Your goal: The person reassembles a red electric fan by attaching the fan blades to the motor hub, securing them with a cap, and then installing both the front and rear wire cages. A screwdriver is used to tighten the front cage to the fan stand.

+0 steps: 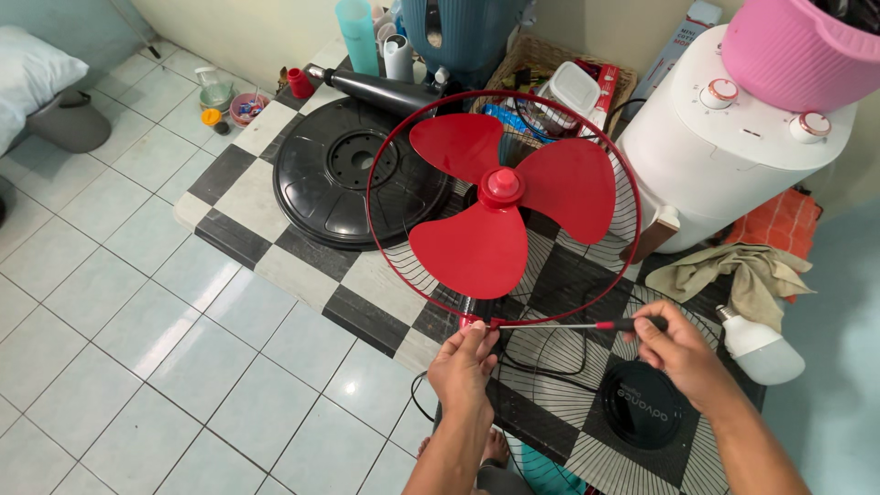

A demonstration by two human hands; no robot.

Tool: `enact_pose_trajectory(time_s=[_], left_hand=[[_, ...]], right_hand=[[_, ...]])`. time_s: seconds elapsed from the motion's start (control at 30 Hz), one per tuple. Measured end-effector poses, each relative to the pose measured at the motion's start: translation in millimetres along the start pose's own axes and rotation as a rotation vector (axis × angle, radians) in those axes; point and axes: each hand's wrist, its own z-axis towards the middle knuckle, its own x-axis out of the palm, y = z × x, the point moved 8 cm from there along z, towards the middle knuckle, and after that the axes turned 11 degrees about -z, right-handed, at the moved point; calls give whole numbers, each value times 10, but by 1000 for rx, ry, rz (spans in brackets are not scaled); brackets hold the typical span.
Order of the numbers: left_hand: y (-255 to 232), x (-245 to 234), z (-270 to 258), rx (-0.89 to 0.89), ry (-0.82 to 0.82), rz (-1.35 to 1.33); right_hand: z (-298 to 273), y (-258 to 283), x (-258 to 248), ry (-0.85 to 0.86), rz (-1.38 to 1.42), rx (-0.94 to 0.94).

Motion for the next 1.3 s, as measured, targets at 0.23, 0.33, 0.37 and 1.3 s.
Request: enact_pose_trajectory(time_s=[0.23,0.33,0.37,1.3], left_hand=[[16,-4,33,13,-1,-3],[20,-11,44,19,0,-13],[21,-8,43,19,0,-13],[-8,15,-18,25,-18,22]], right_hand=[[-31,-20,14,53,-44,75],[-39,60,65,103,79,-4],[-39,74,62,110,104,-23],[-150,32,31,82,-136,57]])
